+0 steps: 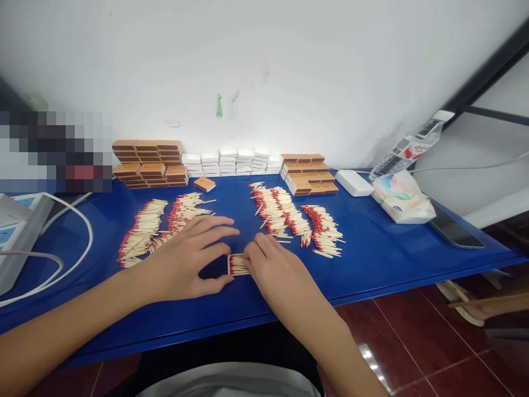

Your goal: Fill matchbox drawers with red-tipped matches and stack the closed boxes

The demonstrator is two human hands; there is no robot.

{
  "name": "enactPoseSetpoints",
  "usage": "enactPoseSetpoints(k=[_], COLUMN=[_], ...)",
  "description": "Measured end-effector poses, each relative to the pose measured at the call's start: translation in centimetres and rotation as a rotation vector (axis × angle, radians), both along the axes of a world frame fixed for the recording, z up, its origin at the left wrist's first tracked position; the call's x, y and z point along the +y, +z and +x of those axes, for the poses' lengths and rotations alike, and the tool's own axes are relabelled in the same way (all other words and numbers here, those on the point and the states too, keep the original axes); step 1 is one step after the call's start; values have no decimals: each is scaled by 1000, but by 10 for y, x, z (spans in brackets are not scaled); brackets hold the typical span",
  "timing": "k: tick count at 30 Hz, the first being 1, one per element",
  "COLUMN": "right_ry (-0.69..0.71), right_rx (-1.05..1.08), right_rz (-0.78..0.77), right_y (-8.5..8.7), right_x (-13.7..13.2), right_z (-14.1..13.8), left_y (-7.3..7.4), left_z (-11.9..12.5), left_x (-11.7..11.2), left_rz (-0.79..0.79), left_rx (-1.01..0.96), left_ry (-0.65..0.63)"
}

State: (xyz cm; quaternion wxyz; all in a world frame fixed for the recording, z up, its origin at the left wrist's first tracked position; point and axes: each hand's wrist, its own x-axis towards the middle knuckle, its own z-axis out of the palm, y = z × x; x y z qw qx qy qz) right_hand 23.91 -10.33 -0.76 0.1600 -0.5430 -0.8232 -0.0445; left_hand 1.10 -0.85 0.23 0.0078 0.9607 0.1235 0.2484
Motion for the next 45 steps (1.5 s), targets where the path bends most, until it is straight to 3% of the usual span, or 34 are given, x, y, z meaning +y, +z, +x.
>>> enactPoseSetpoints(k=[5,11,20,39,45], right_ry=[-1,-57,-202,-245,-179], right_rx=[126,239,188,183,168], right_rz=[-79,-50,-105,-87,-33], right_y=[9,21,-1,-7,4], right_x=[-2,-4,9,14,4], right_z=[8,39,77,85,66], left_y=[0,-1,-3,-4,-5], left_z=[0,1,-1,-1,-1], left_x=[0,1,2,3,3], left_rz=[4,10,3,-8,-7], left_rx=[5,-4,-3,10,7], left_ry=[4,0,6,9,8])
